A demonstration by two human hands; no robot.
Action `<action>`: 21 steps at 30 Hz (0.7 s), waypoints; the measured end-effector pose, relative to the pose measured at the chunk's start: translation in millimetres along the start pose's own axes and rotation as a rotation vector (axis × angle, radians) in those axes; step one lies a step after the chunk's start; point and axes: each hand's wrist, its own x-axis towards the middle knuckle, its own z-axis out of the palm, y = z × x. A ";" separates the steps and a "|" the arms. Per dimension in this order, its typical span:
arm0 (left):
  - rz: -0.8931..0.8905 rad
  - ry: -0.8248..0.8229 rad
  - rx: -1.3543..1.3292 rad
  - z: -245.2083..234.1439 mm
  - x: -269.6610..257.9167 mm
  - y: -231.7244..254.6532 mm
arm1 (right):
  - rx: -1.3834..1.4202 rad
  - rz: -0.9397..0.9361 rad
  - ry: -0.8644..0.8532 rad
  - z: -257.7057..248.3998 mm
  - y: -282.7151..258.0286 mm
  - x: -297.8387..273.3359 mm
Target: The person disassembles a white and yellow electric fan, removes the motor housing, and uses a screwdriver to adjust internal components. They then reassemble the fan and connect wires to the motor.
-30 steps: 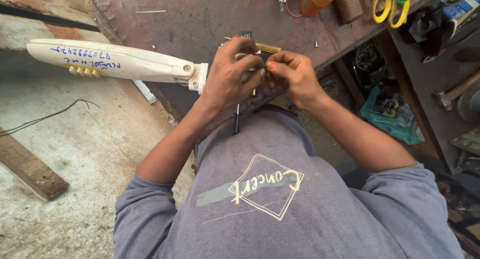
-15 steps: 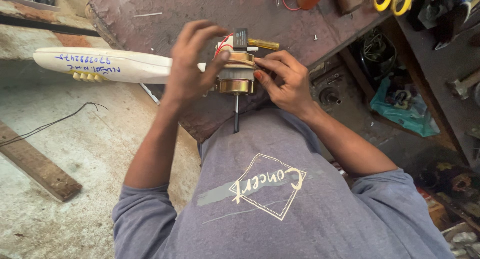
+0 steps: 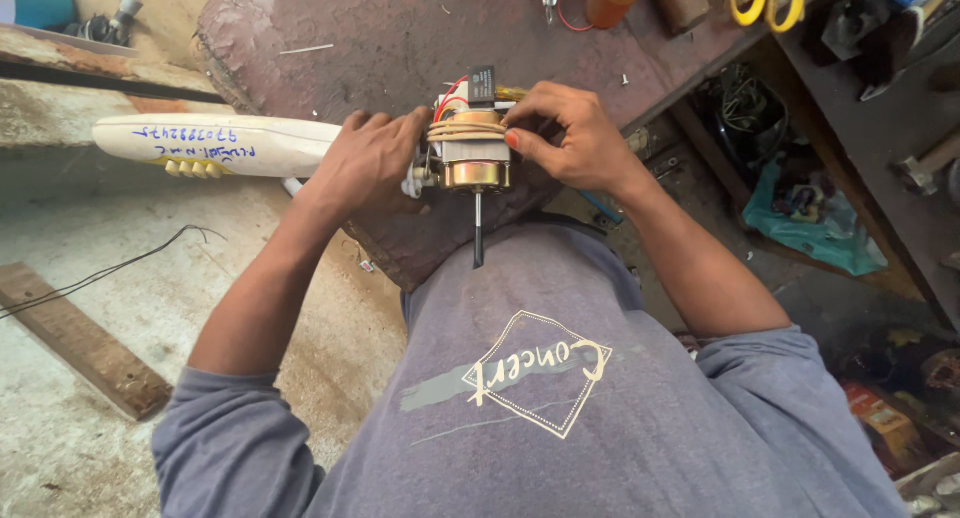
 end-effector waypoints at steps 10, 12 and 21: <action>0.209 0.229 -0.153 8.7 -1.4 -13.3 | 0.602 0.363 0.578 50.9 25.4 -87.9; 0.210 0.218 -0.142 10.4 0.4 -15.5 | 0.594 0.421 0.601 58.8 30.8 -111.3; 0.183 0.214 -0.081 16.4 3.1 -11.9 | 0.297 0.693 0.680 122.7 75.7 -201.6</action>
